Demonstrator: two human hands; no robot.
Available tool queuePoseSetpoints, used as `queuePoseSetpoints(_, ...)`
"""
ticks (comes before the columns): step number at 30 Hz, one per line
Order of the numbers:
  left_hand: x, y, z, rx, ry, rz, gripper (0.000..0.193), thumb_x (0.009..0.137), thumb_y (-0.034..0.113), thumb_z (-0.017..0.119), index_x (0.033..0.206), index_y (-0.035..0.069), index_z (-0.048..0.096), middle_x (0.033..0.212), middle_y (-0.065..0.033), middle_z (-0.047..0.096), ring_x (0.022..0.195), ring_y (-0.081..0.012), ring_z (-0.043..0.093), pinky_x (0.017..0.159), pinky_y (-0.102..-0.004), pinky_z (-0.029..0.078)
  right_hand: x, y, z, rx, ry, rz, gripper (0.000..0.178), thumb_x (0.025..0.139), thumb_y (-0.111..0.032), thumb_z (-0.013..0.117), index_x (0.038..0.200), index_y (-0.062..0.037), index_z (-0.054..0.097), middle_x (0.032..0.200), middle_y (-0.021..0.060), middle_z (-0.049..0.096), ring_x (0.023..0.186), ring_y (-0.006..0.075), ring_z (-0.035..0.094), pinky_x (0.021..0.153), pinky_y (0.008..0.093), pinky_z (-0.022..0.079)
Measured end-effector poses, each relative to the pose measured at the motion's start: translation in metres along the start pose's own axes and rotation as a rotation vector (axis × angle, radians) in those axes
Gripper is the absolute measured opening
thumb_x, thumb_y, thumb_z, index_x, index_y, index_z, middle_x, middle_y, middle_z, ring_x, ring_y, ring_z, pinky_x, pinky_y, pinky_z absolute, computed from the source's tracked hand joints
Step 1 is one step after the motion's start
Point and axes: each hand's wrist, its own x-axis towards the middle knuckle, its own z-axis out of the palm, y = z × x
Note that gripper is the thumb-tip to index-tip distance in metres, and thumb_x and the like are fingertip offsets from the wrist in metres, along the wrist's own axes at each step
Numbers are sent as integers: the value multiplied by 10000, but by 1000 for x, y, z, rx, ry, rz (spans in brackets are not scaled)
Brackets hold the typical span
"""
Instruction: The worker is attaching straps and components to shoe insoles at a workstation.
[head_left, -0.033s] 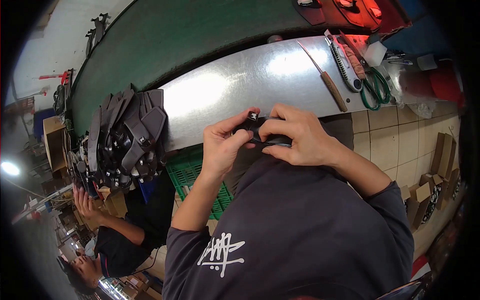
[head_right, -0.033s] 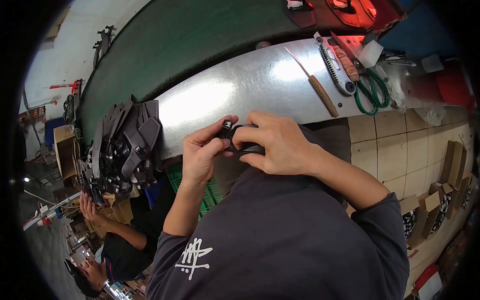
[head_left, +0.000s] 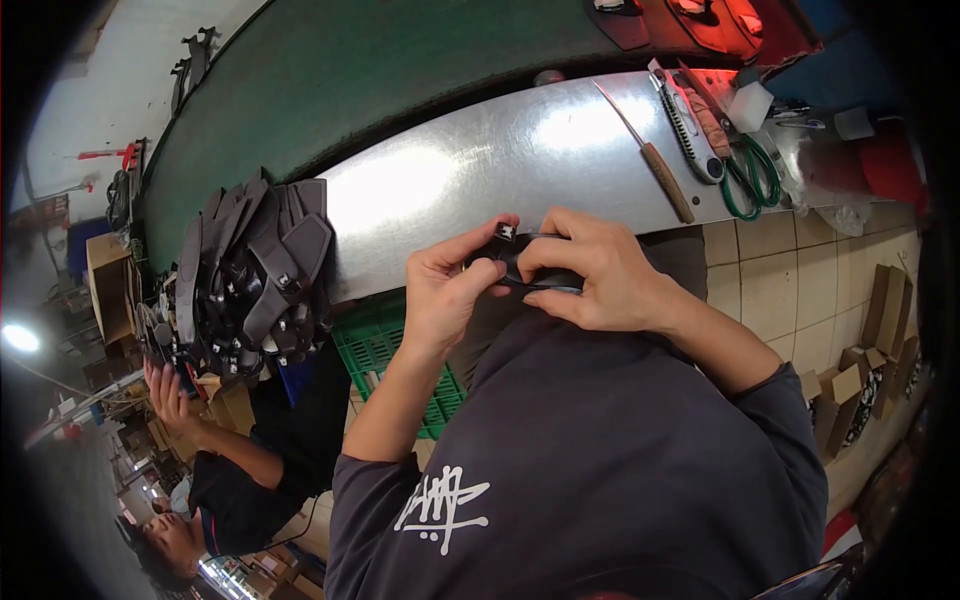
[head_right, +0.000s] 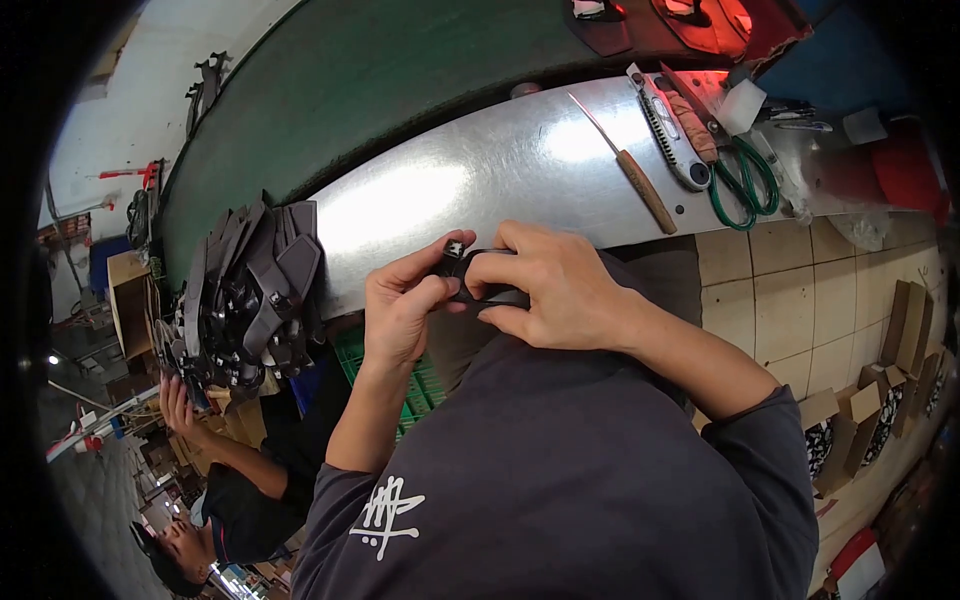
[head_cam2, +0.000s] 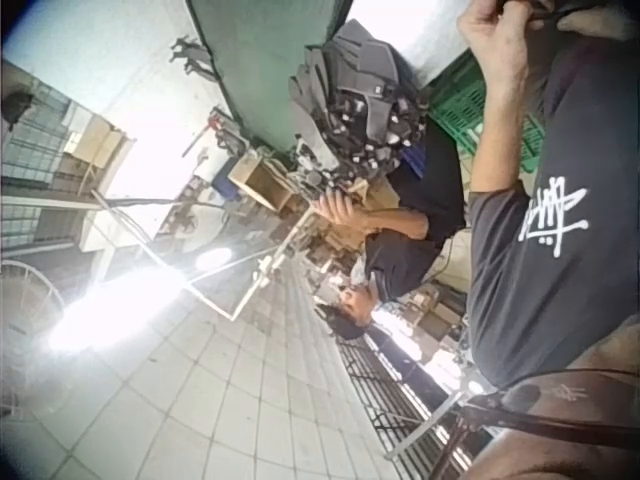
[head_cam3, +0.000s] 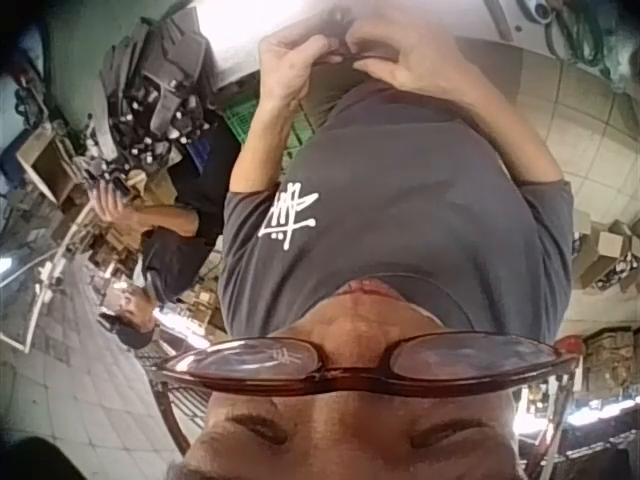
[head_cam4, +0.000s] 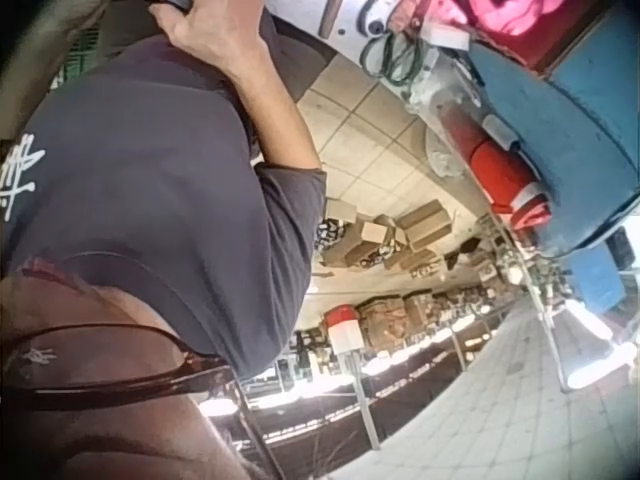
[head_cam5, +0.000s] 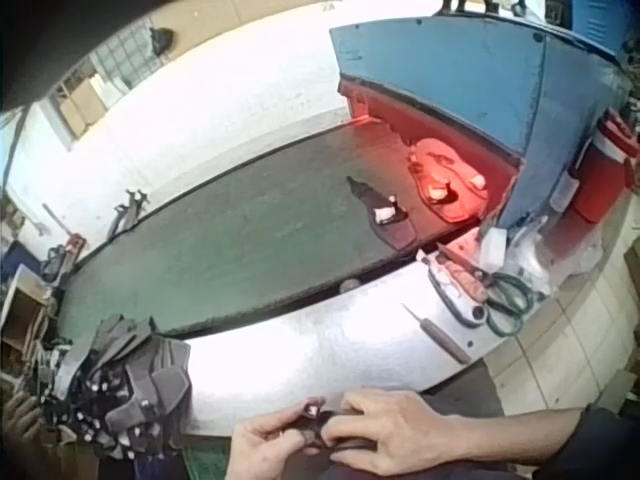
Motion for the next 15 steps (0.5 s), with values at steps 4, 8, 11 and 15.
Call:
queuePoseSetpoints(4,0,1,4,17,22,29,391,800,-89,550,1175,-21,637,1156,-122,658,878,-121,662,632,-210,578,-2,2,3,-6,51,13,243,648,-78,766,859,-98,646,834,74,549,725,251,582,616,338,456)
queuePoseSetpoints(8,3,3,5,7,23,9,394,796,-98,543,1168,-16,643,1156,-117,658,866,-114,662,624,-209,579,-4,2,3,-28,74,26,224,655,-66,749,849,-105,646,831,74,547,731,246,584,614,336,458)
queuePoseSetpoints(11,5,8,3,-36,9,-65,378,797,-88,538,1152,-19,651,1153,-122,658,836,-118,669,609,-209,580,-4,0,3,-81,111,-39,226,647,-70,755,844,-107,650,835,82,547,731,245,586,603,337,458)
queuePoseSetpoints(15,8,13,-1,-205,-43,-270,393,796,-69,525,1169,-19,639,1160,-139,653,770,-146,684,580,-218,584,-4,2,7,-193,244,-233,235,638,-87,767,845,-107,657,843,93,553,715,249,584,586,339,458)
